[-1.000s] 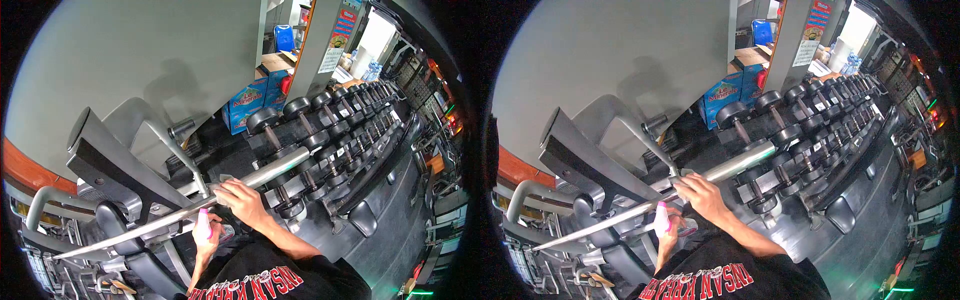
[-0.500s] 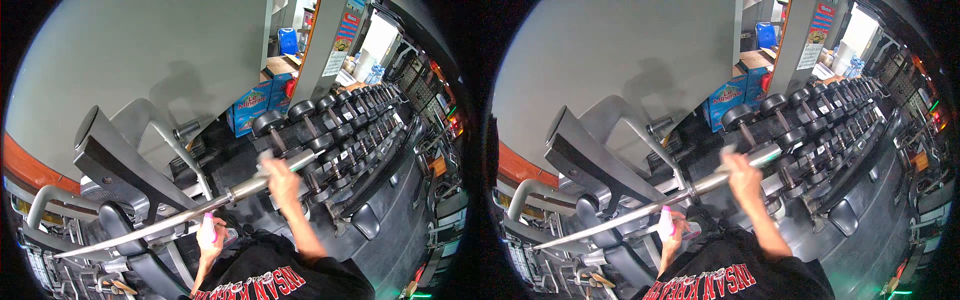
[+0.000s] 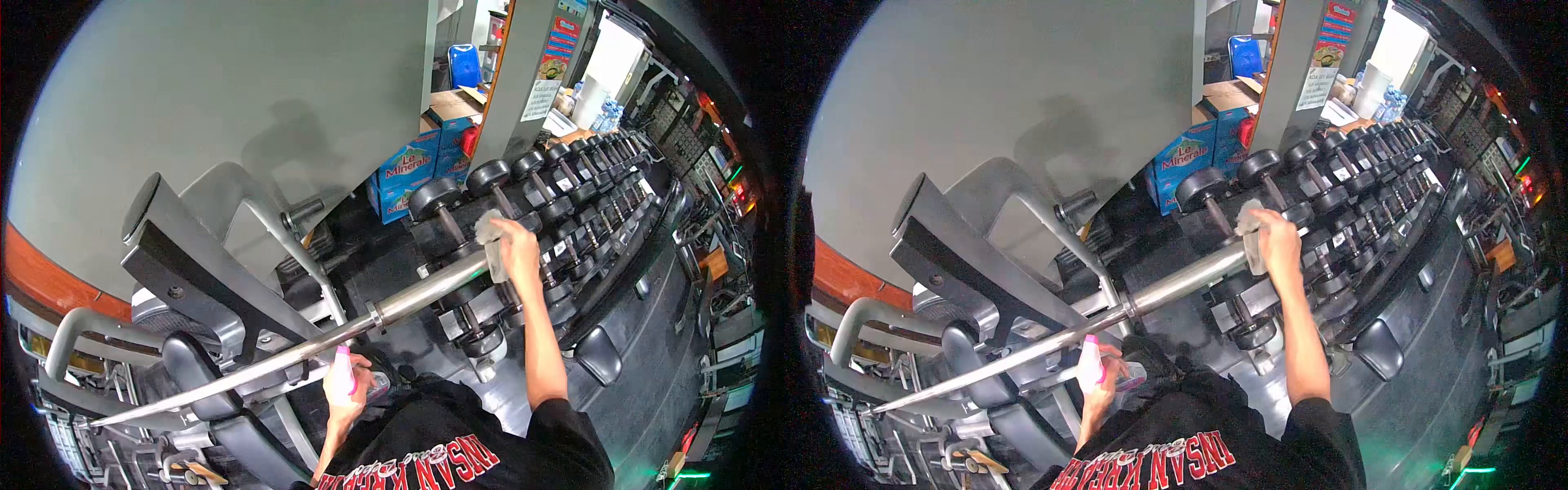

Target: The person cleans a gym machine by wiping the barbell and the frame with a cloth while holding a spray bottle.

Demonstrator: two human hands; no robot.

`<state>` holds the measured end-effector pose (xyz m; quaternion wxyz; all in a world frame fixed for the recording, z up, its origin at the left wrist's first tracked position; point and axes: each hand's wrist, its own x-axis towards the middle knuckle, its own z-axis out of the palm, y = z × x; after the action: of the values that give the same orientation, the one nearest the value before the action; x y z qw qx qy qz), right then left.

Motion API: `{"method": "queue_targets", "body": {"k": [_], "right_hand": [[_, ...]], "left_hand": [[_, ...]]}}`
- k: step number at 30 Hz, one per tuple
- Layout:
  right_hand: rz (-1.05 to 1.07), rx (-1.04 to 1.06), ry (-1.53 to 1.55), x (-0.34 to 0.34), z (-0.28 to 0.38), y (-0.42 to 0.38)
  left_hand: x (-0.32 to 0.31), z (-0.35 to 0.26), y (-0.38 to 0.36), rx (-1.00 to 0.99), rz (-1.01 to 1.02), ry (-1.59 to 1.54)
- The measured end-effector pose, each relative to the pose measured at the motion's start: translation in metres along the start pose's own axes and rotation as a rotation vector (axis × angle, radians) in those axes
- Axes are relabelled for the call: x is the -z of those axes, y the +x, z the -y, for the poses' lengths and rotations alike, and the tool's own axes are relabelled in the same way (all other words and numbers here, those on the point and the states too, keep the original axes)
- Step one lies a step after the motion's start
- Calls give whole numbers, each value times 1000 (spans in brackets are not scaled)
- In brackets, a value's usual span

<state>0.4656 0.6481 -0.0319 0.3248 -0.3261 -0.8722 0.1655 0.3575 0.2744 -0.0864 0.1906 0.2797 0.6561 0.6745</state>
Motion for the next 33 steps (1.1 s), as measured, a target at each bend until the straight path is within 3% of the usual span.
{"method": "queue_targets", "body": {"k": [5, 8, 9, 11, 12, 17, 20, 21, 24, 27, 29, 30, 32, 33], "right_hand": [[99, -75, 204, -11, -45, 28], [124, -369, 735, -42, -96, 29], [125, -367, 735, -40, -94, 25], [313, -855, 1251, -35, -83, 9], [289, -778, 1428, -33, -78, 2], [147, -745, 1428, -36, -86, -17], [50, -492, 820, -43, -110, -12], [18, -416, 576, -22, -84, -9], [-32, -328, 438, 12, -34, -4], [-105, -116, 574, 8, 3, -19], [201, -46, 474, 12, 41, -33], [260, 439, 404, -4, 35, -33], [480, 608, 219, -18, 55, -35], [478, 640, 67, -20, 58, -38]], "left_hand": [[0, -5, 0, -8, -27, -41], [1, -4, -4, -10, -5, -34], [1, -6, -5, 3, -1, -14], [0, -5, -5, 13, 4, 7], [0, 0, -6, -2, 8, 8], [-2, -3, -6, 19, 14, -8], [-3, -7, -2, -4, -12, -10], [-4, -10, -1, 3, -34, -22], [-5, -10, 4, 10, -55, -13], [-8, -9, 11, 6, -46, 44], [-12, -8, 15, 1, -38, 76], [-14, -6, 16, 3, -46, 33], [-18, -5, 17, 4, -55, -8], [-19, -6, 17, -23, -61, 6]]}}
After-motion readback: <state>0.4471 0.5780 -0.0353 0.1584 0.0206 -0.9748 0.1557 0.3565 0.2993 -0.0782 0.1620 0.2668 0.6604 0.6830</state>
